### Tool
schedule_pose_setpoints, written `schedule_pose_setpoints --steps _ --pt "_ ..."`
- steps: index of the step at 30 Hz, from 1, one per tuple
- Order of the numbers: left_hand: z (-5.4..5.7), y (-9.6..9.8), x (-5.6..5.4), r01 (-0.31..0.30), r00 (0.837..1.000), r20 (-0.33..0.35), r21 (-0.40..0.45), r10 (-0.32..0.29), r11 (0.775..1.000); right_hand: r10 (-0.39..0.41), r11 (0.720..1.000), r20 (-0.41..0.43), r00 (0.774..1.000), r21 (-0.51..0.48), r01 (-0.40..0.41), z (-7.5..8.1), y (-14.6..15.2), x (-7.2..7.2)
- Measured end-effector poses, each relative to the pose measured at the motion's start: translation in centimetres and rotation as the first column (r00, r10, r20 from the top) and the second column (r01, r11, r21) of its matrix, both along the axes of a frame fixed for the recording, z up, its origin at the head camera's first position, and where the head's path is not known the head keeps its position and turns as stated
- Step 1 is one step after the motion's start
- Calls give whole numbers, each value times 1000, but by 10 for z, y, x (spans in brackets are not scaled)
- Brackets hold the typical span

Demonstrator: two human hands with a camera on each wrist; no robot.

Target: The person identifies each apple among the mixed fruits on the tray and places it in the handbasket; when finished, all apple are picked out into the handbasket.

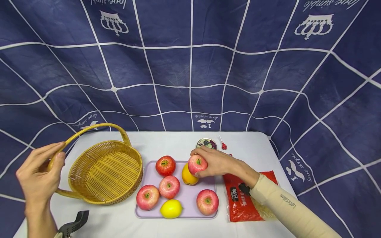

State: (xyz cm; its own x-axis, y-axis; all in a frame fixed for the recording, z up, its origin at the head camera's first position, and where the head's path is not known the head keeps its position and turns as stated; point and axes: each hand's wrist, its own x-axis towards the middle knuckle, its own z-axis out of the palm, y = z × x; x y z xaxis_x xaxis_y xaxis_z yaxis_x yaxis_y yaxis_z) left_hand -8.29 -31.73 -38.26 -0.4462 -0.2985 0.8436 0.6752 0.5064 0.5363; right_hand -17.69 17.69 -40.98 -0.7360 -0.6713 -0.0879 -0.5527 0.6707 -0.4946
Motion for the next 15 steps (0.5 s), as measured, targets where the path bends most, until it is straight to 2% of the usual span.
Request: schedule_pose_setpoints --steps 9,15 --pt "6 7 3 -5 1000 3 -5 5 1000 24 1000 -31 999 16 -24 1 -11 -1" --pt "0 1 1 8 1000 1 3 -8 1000 31 999 -60 998 32 -29 1 -24 -1"
